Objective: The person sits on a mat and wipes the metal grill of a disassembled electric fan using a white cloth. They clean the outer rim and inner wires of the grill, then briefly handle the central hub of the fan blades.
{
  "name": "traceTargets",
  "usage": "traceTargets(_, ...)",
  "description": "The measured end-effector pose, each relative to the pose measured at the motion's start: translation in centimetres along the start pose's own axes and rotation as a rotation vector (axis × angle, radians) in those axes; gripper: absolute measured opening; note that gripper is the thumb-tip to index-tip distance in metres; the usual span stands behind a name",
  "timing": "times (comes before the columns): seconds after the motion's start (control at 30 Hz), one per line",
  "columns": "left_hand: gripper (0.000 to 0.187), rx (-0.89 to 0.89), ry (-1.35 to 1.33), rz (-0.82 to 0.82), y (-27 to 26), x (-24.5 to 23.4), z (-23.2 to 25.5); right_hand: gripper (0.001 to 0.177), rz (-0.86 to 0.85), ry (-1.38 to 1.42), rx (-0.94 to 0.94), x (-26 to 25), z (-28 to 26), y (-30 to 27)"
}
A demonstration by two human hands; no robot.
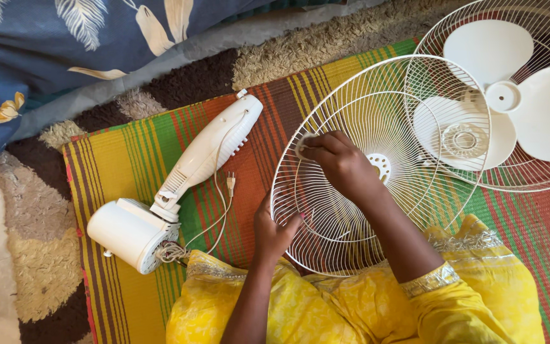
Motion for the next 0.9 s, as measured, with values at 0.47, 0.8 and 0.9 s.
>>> traceTargets(0.47, 0.073, 0.024, 0.131, 0.003, -0.4, 0.2, -1.1, 0.016, 0.108, 0.013, 0.045, -0.3, 1.4, 0.1)
traceTargets(0.8, 0.076, 0.079, 0.152, -0.020, -0.7, 0.6, -0.9, 0.021, 0.269, -0.098, -0.097, -1.4, 0.2, 0.1)
traceTargets(0.9, 0.076, 0.062, 0.116, -0.017, -0.7, 0.5, -1.0, 0.023, 0.197, -0.099, -0.045, -1.1, 0.5, 0.4)
Point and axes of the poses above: each hand's wrist, its own y-axis towards the middle knuckle, its own x-axis out of the palm, z = x × y, the point moved 8 cm from there along y, towards the middle knuckle, and after that the axes turned 4 degrees about y, right-handed, at the moved point
